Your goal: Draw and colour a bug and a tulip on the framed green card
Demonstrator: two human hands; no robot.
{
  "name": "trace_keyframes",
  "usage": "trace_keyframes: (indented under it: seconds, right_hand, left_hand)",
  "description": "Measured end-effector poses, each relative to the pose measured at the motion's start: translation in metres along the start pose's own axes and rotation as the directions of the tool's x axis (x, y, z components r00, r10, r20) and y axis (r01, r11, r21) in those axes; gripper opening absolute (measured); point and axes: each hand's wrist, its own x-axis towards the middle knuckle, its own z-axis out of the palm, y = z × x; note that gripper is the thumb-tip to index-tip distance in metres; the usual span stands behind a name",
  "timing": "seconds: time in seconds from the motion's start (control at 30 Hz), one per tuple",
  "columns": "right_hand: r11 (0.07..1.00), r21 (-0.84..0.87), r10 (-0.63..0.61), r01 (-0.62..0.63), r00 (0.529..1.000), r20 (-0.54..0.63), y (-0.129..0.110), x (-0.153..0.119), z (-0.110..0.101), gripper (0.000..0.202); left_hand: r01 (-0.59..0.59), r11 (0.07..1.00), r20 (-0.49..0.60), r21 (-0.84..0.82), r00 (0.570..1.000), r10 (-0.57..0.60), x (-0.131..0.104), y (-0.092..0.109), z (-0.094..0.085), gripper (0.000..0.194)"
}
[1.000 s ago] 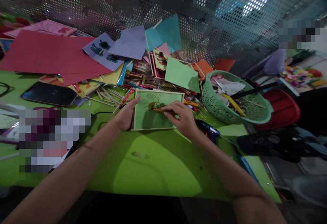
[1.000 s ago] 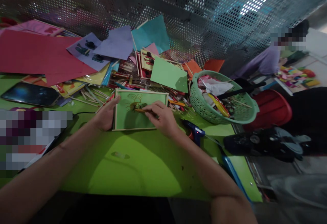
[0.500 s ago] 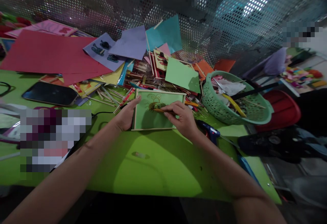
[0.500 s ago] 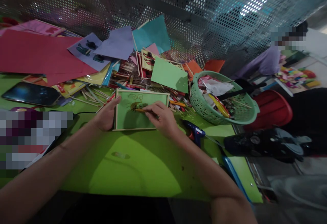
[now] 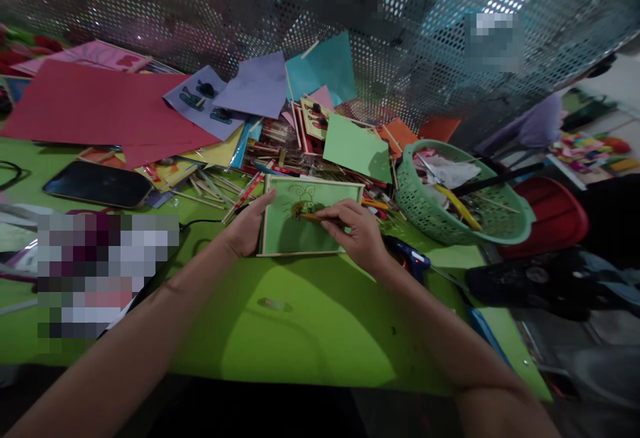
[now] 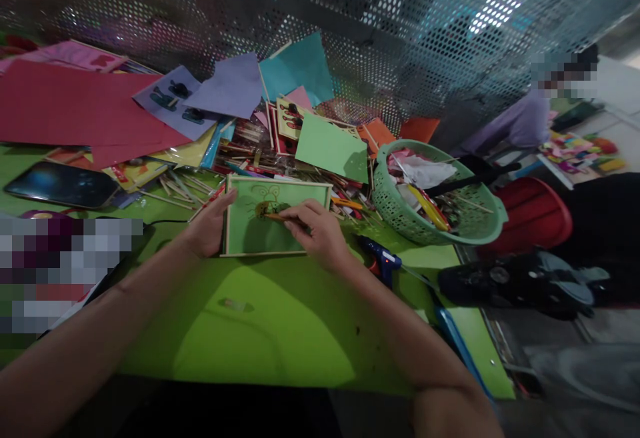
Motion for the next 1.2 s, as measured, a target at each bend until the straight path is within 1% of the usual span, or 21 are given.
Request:
trace_keyframes:
  seconds: [0.23,0.37,0.5,0.67,0.83,1.03,1.1,1.2]
  right_hand:
    - [1.0,0.007,-0.002,0.002,1.0,0.027,-0.0008,0.0004,0.0021,0.016]
    - [1.0,0.015,0.001,-0.001,1.0,0.01,-0.0012,0.0013,0.0011,0.017]
    - [1.0,0.007,-0.001,0.0,0.999,0.035,-0.0019,0.0017,0.0003,0.016]
    - [1.0,0.015,-0.004,0.004,1.0,0.025,-0.002,0.0018,0.0005,0.017]
    - [1.0,0.004,-0.002,0.002,0.999,0.041,-0.0011,0.0019,0.0005,0.016]
    - [1.0,0.022,-0.019,0.019,0.999,0.026,-0.0022,0.0037,0.0019,0.017]
    - [1.0,0.02,-0.01,0.009,0.999,0.035,-0.0026,0.0038,0.0019,0.017]
    - [1.0,0.018,-0.003,0.002,0.999,0.041,-0.0029,0.004,0.002,0.016]
  left_hand:
    - [-0.011,1.0,0.011,0.009,1.0,0.011,-0.0006,0.0006,0.0026,0.06]
    - [-0.009,1.0,-0.017,0.016,1.0,0.009,0.0005,-0.0002,0.0003,0.061]
    - [-0.019,1.0,-0.017,0.018,1.0,0.019,0.0014,-0.0007,-0.0009,0.061]
    - [-0.005,1.0,-0.02,-0.004,1.0,0.005,0.0006,-0.0004,0.0005,0.059]
    - [0.008,1.0,-0.042,-0.001,0.999,-0.008,-0.0002,0.0003,0.0017,0.056]
    - [0.024,1.0,-0.016,-0.008,1.0,-0.024,0.0021,-0.001,-0.0023,0.059]
    - [0.023,1.0,-0.028,-0.004,0.999,-0.023,0.0018,-0.001,-0.0018,0.058]
    - [0.024,1.0,-0.016,-0.002,1.0,-0.024,0.0002,-0.0004,0.0005,0.058]
